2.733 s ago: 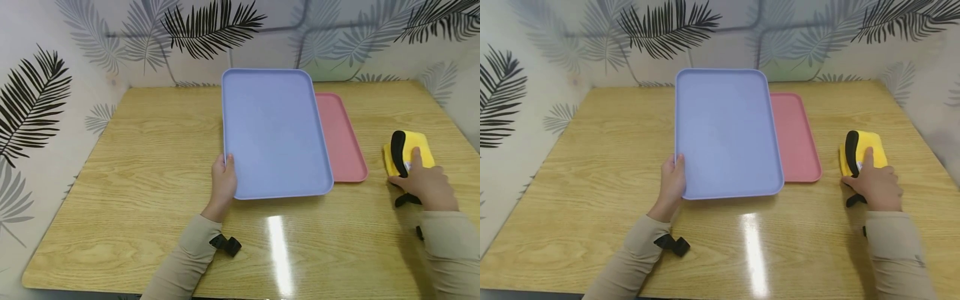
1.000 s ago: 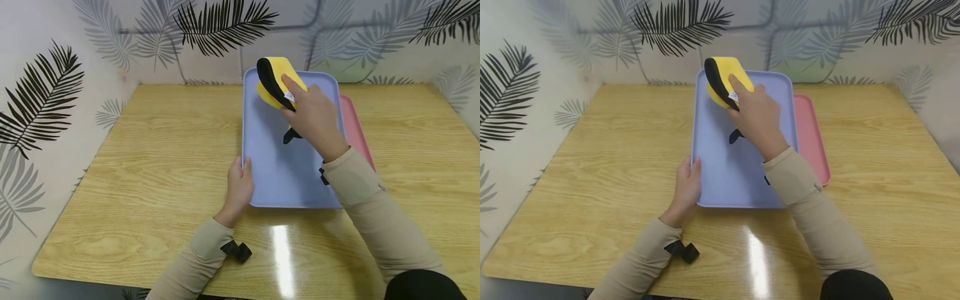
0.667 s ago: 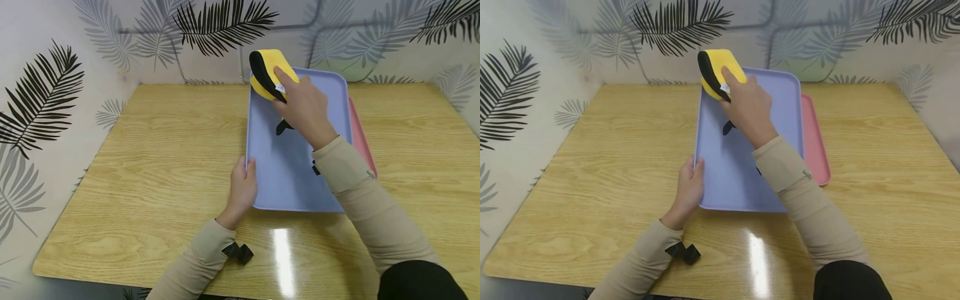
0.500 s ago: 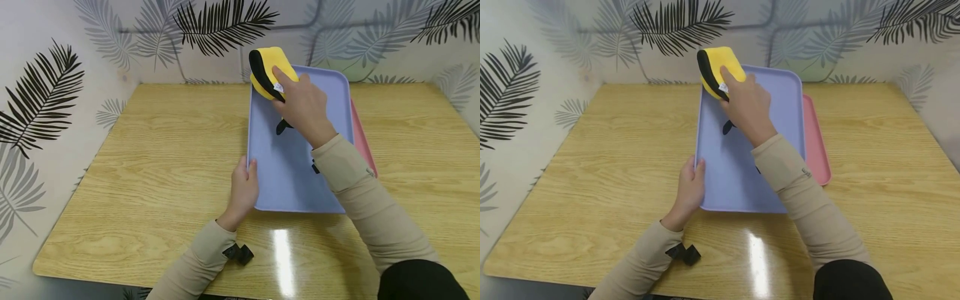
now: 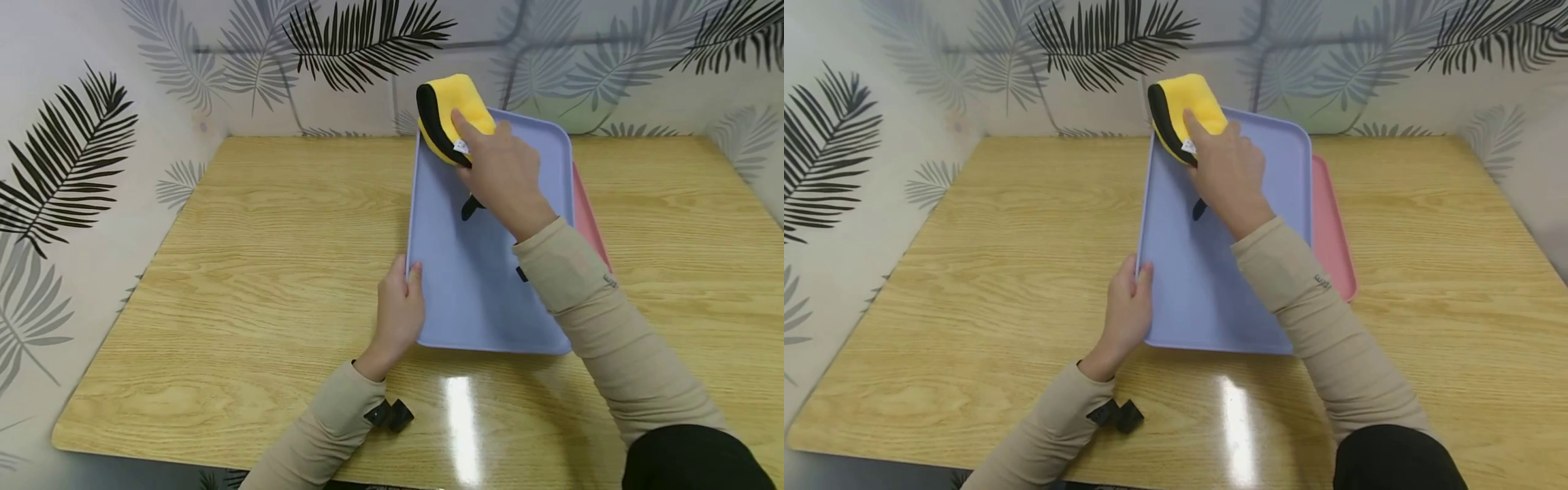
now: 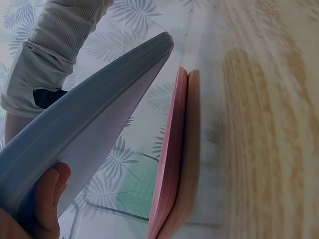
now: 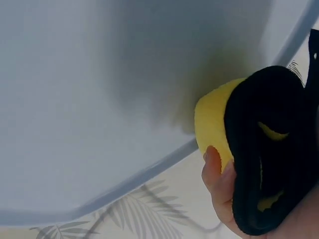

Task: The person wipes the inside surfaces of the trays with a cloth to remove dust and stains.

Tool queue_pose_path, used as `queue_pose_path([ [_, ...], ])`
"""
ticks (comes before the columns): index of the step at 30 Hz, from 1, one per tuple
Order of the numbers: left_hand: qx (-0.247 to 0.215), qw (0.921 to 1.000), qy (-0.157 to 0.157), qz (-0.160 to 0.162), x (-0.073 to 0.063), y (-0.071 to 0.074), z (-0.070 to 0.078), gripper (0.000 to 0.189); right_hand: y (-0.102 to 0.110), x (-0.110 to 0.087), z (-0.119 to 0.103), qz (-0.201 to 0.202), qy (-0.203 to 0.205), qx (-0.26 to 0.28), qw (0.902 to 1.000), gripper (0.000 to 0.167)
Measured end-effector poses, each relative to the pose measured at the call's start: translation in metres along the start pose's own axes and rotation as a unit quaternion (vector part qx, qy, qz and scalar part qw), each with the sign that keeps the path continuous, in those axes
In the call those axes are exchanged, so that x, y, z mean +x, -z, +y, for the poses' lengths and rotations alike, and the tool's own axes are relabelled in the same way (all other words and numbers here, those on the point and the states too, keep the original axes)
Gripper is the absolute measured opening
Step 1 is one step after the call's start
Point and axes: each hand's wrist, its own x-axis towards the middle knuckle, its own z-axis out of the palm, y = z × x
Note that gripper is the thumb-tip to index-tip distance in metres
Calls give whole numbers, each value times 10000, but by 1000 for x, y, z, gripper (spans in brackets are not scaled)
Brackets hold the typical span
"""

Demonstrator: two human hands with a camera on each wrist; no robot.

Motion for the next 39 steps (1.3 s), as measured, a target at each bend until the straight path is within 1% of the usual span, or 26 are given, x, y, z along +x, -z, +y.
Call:
queue_pose_path([
  [5,25,10000,26,-45,0,0,2,16,-2,-1,10,-76,23,-103,9999,61],
  [7,41,10000,64,-25,0,1,2,17,-4,-1,16,-33,78,-121,9999,60],
  [10,52,9999,105,42,1,1,3,18,-6,-2,28,-84,45,-108,9999,60],
  [13,50,9998,129,126,1,2,4,19,-8,-3,40,-198,-93,-30,9998,62],
  [19,109,9994,87,313,2,5,4,15,-9,1,62,-796,-650,118,9946,64],
  [21,115,9993,53,363,3,7,5,14,-9,2,68,-864,-773,101,9932,64],
  [24,105,9990,18,424,3,8,6,14,-10,0,75,-784,-782,69,9938,64],
  [26,68,9991,18,422,3,9,6,15,-10,-2,78,-717,-748,34,9946,63],
  [30,-14,9993,14,382,4,10,7,15,-10,-2,80,-720,-762,12,9945,63],
  [36,-44,9992,101,394,3,9,6,15,-12,-2,79,-928,-843,-168,9920,67],
  [39,-46,9992,110,379,3,8,5,14,-12,-3,76,-966,-874,-154,9914,67],
])
